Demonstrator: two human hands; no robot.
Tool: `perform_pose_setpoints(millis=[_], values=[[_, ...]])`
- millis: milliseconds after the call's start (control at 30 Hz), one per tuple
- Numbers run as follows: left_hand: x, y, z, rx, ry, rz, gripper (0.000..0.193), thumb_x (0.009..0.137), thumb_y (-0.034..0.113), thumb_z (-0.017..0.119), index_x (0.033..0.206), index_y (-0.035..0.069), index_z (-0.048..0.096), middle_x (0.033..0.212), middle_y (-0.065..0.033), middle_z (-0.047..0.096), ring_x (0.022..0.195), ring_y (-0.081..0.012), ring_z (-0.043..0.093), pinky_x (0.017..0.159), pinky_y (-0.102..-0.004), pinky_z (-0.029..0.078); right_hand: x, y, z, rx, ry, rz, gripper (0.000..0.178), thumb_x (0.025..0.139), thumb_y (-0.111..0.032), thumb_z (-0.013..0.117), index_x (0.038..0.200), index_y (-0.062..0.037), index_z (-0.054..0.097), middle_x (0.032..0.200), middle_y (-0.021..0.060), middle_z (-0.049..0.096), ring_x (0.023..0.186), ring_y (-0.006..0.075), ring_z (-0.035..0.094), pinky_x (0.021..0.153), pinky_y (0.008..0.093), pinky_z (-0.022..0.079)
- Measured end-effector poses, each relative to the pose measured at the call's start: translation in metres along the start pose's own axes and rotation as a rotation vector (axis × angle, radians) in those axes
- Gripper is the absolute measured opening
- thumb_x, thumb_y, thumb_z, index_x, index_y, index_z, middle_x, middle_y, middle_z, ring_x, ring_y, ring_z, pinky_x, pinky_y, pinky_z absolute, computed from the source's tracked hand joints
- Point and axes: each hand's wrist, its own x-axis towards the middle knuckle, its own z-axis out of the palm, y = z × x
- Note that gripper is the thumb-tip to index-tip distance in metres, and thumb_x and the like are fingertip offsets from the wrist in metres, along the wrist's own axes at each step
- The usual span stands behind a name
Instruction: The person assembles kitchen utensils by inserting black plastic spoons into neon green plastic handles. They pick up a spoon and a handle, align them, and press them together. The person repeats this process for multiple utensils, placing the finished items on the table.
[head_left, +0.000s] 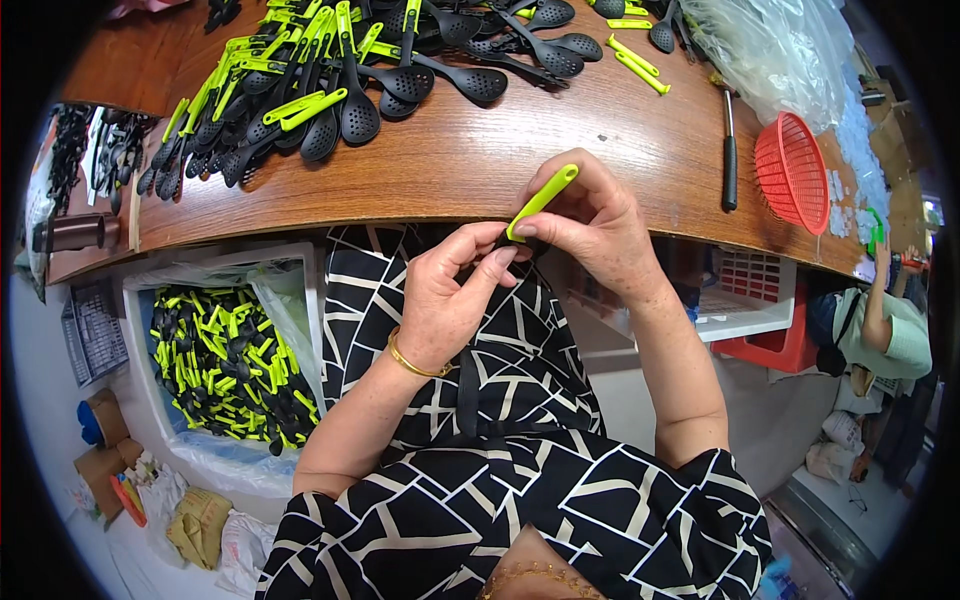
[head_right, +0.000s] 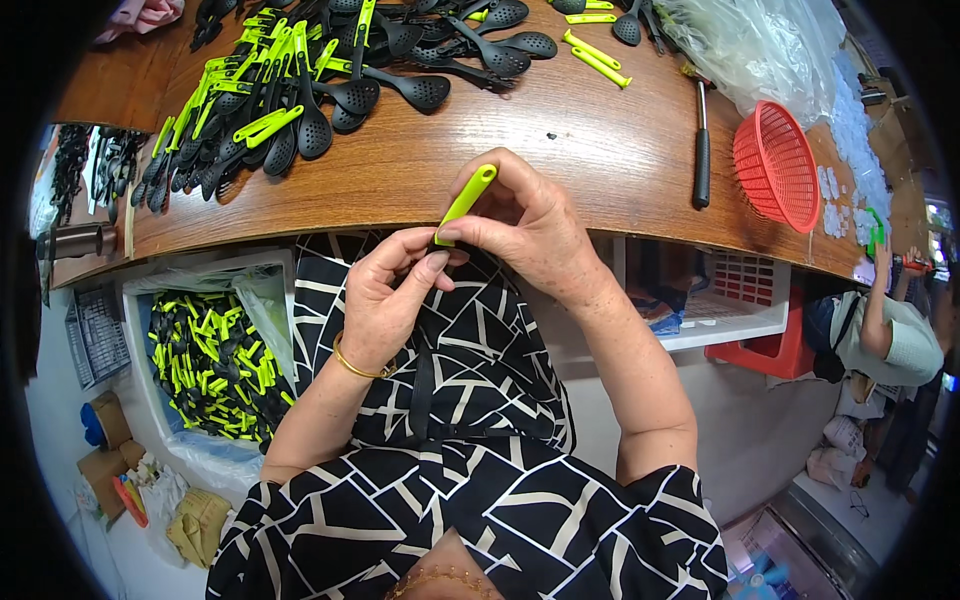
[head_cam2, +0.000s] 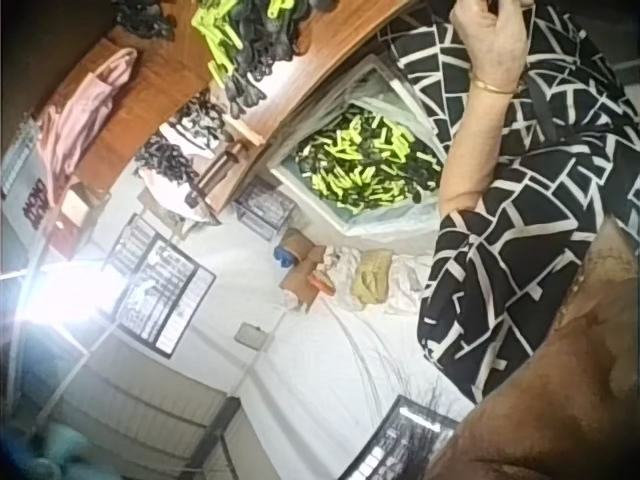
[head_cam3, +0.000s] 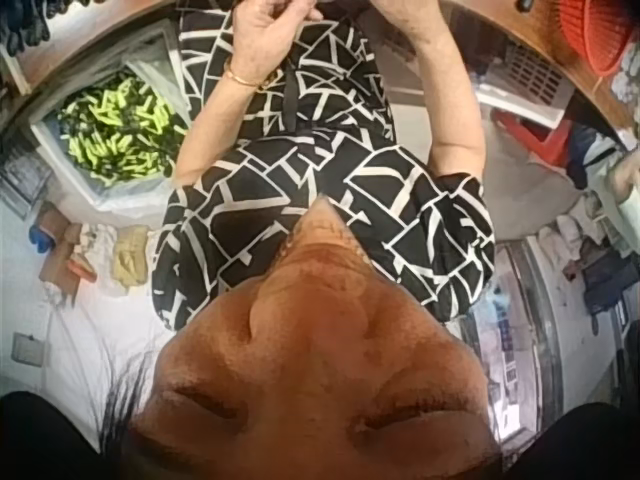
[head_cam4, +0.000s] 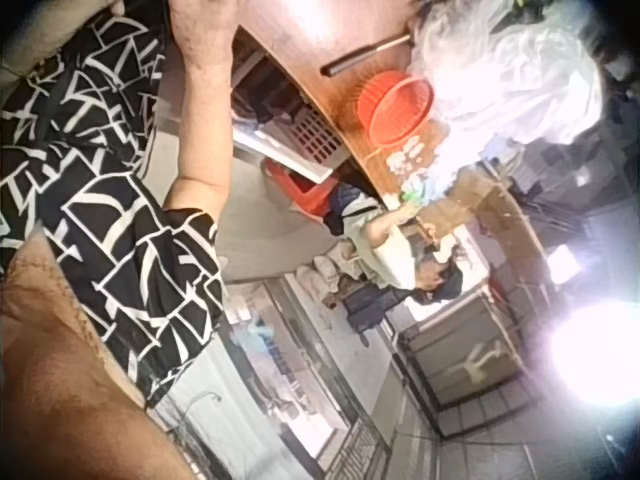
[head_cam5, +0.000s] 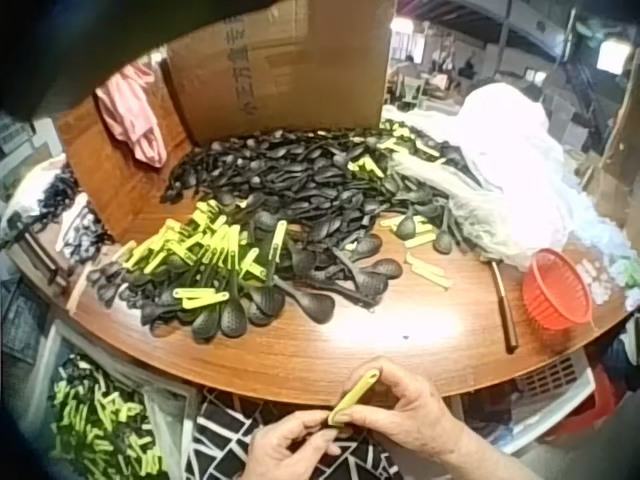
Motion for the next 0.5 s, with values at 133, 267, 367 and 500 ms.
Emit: perform_pose_setpoints(millis=[133,267,367,500], values=[[0.003,-0.001,-0.004,0.046,-0.047,0.066,0.026,0.105,0.006,0.061,0.129,-0.003,0.063,0.111,-0.0138,0.075,0.091,-0.0130,0.072,0.080,-0.0250,0.057,-0.007,0.013,0.007,-0.039,0.070,-0.058,0.034,0.091,-0.003,0.077,0.119,-0.0035,0.057,0.098,0.0052,0.069,0.094,0.0116,0.070,0.085,0.0278,0.058],[0.002,0.001,-0.009,-0.604,-0.257,-0.237,0.041,0.110,0.025,0.054,0.139,-0.003,0.053,0.110,-0.0201,0.074,0.091,-0.0241,0.075,0.083,-0.0338,0.060,-0.001,0.009,-0.003,0.217,-0.008,0.087,0.036,0.091,-0.001,0.077,0.120,-0.0036,0.058,0.098,0.0047,0.070,0.095,0.0118,0.070,0.087,0.0280,0.057],[-0.004,-0.018,-0.027,-0.820,-0.555,-0.449,0.042,0.107,0.031,0.059,0.133,-0.002,0.059,0.100,-0.0155,0.074,0.084,-0.0206,0.071,0.073,-0.0303,0.057,0.004,-0.005,-0.007,0.260,-0.240,0.156,0.039,0.090,0.001,0.077,0.124,-0.0036,0.058,0.098,0.0054,0.073,0.095,0.0110,0.070,0.088,0.0271,0.056],[-0.016,-0.041,-0.021,-0.711,-0.270,-0.380,0.032,0.105,0.024,0.064,0.126,0.000,0.065,0.091,-0.0071,0.071,0.078,-0.0128,0.065,0.072,-0.0233,0.053,0.014,-0.007,-0.002,-0.278,-0.264,-0.035,0.060,0.086,-0.007,0.080,0.141,-0.0087,0.055,0.100,0.0074,0.074,0.102,0.0223,0.070,0.097,0.0370,0.050]])
